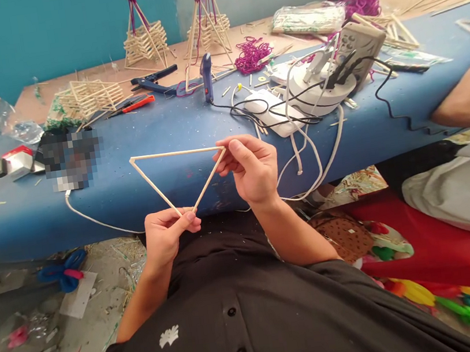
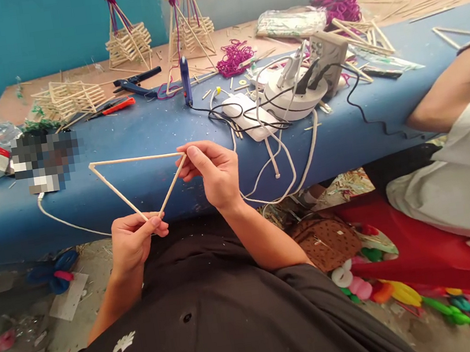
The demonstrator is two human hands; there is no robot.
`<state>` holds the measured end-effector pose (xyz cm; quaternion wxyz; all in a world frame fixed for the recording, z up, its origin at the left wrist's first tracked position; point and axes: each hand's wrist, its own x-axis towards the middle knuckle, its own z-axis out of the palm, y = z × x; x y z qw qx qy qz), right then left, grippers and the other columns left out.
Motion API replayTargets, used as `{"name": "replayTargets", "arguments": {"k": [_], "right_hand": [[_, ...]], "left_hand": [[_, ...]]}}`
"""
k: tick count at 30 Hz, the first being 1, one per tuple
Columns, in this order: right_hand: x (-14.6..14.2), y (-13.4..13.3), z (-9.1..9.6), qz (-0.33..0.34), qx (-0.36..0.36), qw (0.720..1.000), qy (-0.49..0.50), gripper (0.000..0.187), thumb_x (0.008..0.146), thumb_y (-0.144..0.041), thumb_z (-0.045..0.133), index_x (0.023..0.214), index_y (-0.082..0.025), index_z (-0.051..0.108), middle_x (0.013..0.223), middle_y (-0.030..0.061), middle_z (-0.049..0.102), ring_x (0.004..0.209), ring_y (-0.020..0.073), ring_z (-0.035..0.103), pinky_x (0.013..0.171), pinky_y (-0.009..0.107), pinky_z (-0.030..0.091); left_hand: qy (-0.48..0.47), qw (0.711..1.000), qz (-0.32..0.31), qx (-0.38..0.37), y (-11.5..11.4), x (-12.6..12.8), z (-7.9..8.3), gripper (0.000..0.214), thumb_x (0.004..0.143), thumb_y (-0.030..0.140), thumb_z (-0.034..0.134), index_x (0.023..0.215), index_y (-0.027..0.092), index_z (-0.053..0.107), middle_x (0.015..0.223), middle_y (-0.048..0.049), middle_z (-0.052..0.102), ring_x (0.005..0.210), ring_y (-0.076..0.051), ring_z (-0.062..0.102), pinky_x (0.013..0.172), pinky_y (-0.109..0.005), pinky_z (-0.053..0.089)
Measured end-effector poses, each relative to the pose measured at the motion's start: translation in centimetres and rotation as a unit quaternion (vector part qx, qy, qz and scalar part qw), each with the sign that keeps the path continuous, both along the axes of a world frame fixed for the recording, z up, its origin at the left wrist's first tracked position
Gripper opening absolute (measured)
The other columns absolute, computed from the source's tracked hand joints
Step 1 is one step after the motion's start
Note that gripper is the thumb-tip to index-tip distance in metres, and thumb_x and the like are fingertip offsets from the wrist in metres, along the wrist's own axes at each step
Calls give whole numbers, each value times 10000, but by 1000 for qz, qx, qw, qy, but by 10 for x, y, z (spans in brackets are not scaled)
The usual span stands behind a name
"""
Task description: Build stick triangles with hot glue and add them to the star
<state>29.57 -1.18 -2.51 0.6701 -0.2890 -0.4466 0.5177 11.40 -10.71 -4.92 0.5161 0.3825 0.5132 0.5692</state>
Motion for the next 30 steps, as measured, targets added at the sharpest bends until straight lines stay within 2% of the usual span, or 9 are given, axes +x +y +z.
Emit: {"name": "replayTargets", "arguments": {"k": [7, 18, 20, 23, 30], "right_hand": [[2, -3, 5, 15, -55, 998, -17, 471, 725, -673, 914, 862, -236, 804, 723, 1, 742, 558, 110, 651, 510, 244, 552], [8, 3, 5, 139, -115, 983, 29, 401, 698, -564, 931, 852, -219, 798, 711, -18, 721, 559, 75, 625, 491, 186, 506], [9, 2, 5, 126, -103, 986, 22, 425, 715, -599, 921, 865, -218, 809, 727, -10, 732, 569, 79, 634, 499, 193, 520], [8, -1, 3, 71, -66, 995, -13, 453, 735, -630, 928, 897, -220, 826, 758, 2, 754, 592, 92, 653, 538, 221, 566], [3, -13, 1, -48, 17, 994, -92, 386, 800, -569, 941, 982, -242, 844, 785, -1, 778, 639, 124, 704, 599, 276, 635]], "left_hand": [[0, 1000, -4, -17, 1, 1, 2, 290, 597, 420, 999, 651, 191, 830, 624, -76, 771, 459, -179, 690, 486, -276, 627], [-3, 999, -14, -31, 3, -1, 0, 316, 587, 434, 997, 660, 176, 830, 586, -81, 748, 437, -180, 677, 469, -280, 616], [4, 1000, -7, -24, 2, -1, -2, 303, 601, 432, 991, 661, 179, 833, 597, -82, 755, 441, -180, 682, 471, -279, 621], [19, 1000, 12, -8, 0, 0, -6, 273, 638, 426, 982, 680, 192, 848, 632, -77, 776, 469, -183, 706, 502, -278, 645], [64, 996, 46, 29, -12, 6, -8, 234, 736, 425, 973, 747, 213, 873, 768, -75, 836, 602, -222, 793, 613, -311, 715]]}}
